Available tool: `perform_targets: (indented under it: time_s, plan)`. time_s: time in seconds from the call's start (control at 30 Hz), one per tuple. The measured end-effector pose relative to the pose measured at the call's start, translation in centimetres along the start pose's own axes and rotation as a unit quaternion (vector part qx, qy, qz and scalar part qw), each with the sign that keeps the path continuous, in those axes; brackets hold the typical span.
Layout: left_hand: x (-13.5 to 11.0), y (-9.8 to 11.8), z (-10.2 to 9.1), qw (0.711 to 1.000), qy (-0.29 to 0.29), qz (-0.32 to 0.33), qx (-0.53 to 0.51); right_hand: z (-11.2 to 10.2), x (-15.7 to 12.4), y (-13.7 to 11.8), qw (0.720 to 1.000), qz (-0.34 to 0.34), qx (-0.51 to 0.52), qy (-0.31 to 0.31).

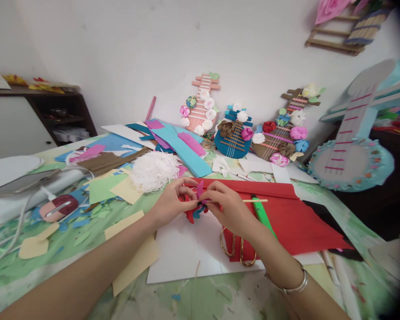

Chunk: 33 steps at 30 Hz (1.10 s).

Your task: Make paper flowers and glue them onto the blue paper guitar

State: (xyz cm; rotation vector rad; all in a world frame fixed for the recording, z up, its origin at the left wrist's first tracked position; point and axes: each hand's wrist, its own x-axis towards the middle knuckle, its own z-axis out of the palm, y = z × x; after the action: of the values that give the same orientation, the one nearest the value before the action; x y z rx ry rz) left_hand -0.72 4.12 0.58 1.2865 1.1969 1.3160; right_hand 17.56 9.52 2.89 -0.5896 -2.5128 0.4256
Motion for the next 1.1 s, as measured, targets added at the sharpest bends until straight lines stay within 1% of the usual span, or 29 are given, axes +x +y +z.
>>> perform_targets:
  time_s: [0.13,0.3,0.57,0.83,1.1]
  plan:
    - [-0.01,-0.03,-0.03,1.000,0.003,0.005,0.001,0.16,0.01,0.31,1.000,-0.012,0.006,0.016]
    - [-0.14,0.04,0.00,1.000,-0.017,0.004,-0.023,0.10,0.10,0.19,0.999,-0.035,0.021,0.028]
    - [0.05,0.11,-0.02,1.000,0.004,0.021,0.019,0.32,0.07,0.16,0.999,-0.023,0.006,0.038]
    - [0.09,-0.07,-0.11,1.000,-0.008,0.007,0.000,0.60,0.08,0.41,0.998,-0.029,-0.007,0.051]
    - [0.28,-0.39,-0.21,1.000,-0.009,0.001,0.022,0.74,0.10,0.36,0.998,-0.028,-0.016,0.050]
